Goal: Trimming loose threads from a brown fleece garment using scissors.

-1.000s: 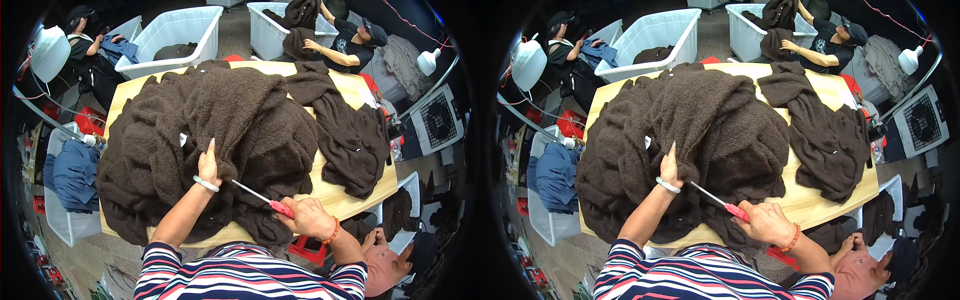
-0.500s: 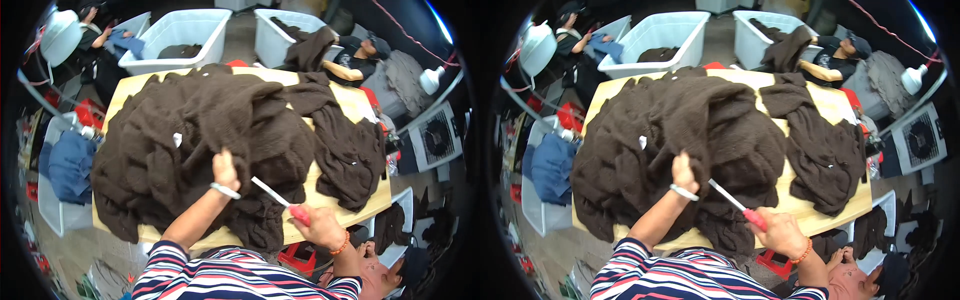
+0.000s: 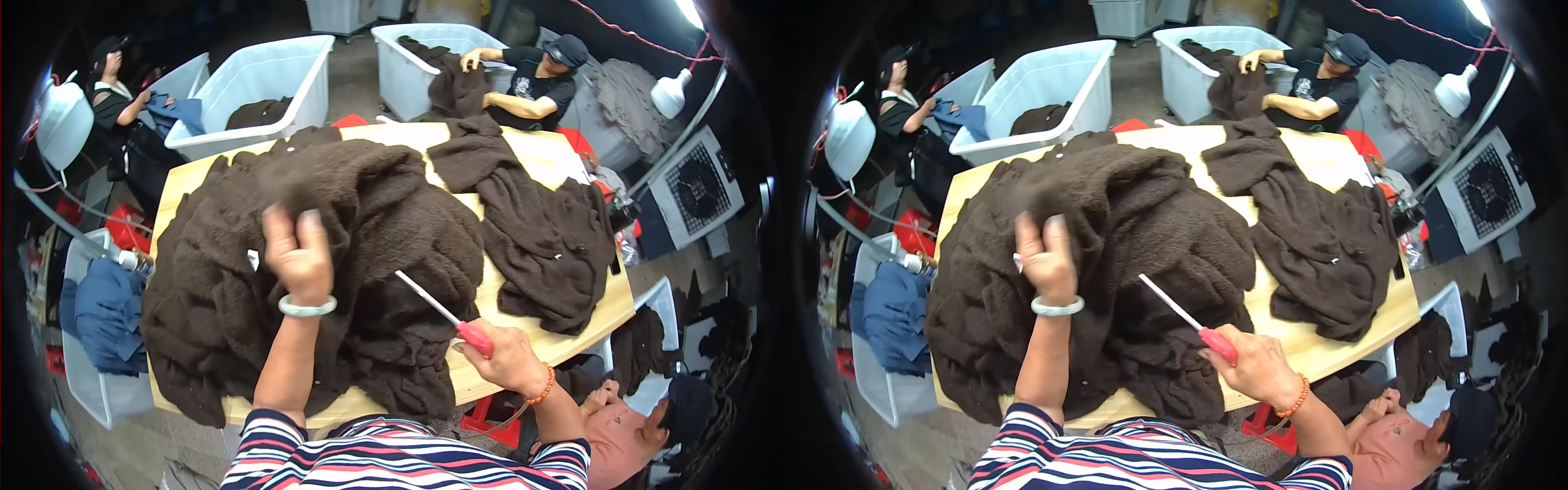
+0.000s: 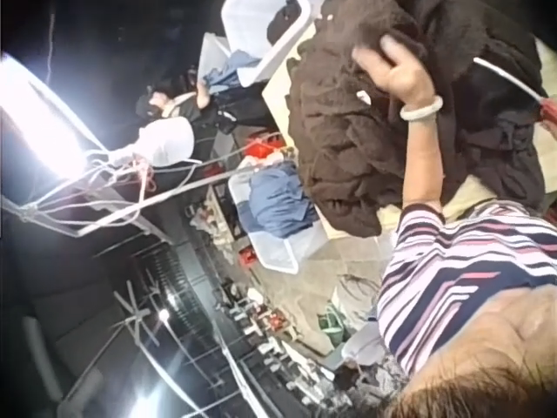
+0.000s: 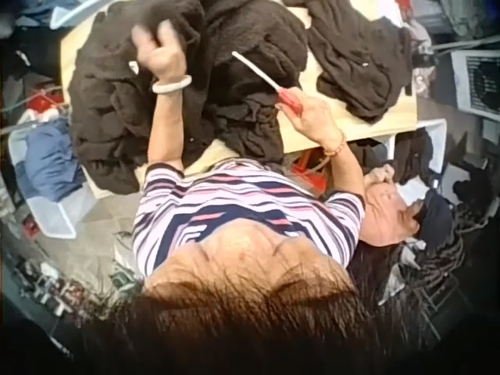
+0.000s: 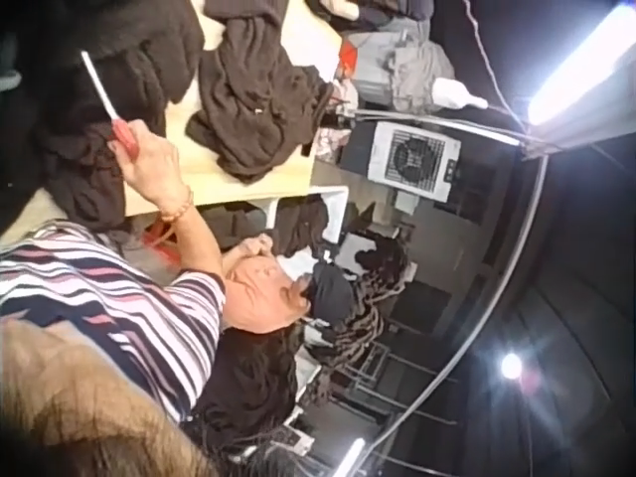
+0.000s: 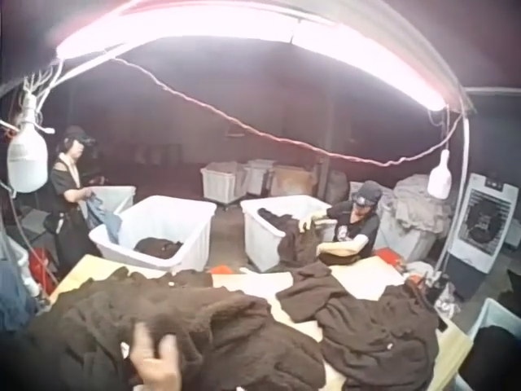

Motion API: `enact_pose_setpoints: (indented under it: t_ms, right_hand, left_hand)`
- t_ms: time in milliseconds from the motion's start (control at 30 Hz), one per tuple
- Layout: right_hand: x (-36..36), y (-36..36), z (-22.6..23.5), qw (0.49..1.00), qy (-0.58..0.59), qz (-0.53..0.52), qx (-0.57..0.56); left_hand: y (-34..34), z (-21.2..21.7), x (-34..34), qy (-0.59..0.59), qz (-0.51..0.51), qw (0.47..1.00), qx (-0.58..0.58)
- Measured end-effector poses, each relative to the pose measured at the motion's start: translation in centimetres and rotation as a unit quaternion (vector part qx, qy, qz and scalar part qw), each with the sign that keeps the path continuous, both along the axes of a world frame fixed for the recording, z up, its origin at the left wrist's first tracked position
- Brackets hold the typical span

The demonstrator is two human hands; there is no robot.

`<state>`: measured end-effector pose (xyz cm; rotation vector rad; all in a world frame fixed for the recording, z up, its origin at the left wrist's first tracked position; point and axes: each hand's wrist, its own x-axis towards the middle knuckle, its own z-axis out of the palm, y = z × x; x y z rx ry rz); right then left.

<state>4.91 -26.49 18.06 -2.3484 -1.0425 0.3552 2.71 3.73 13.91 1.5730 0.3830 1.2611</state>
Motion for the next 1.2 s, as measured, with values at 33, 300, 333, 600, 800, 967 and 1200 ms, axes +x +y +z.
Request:
enact_pose_setpoints:
  t_ms: [33, 300, 333, 600, 800, 967, 1200]
  right_hand:
    - [0.4, -0.1, -0.4, 1.000, 0.002, -0.005, 0.001]
    - [1.4, -1.4, -2.2, 1.000, 0.001, -0.024, 0.004]
    - [1.7, -1.2, -2.2, 1.000, 0.006, -0.022, -0.012]
    - [2.5, -2.0, -2.1, 0.995, -0.021, -0.050, -0.078]
    - [2.7, -1.7, -2.7, 0.993, 0.015, -0.033, -0.115]
    - [4.6, -1.0, -3.5, 0.996, 0.003, -0.088, 0.010]
    - [6.1, 0.6, -3.0, 0.996, -0.020, -0.069, -0.055]
  left_hand:
    - [-0.8, 0.6, 0.3, 0.128, -0.005, 0.972, 0.198]
    - [-2.9, -2.5, 0.7, 0.253, -0.158, 0.870, 0.393]
    - [-3.4, -1.8, 1.5, 0.250, -0.128, 0.856, 0.434]
    - [-1.5, -8.2, 7.2, 0.317, -0.181, 0.874, 0.320]
    - [-2.7, -7.7, 7.1, 0.365, -0.222, 0.875, 0.227]
    - [-2.9, -7.8, 7.8, 0.352, -0.212, 0.882, 0.231]
    - [-3.7, -4.6, 11.8, 0.373, -0.045, 0.880, 0.290]
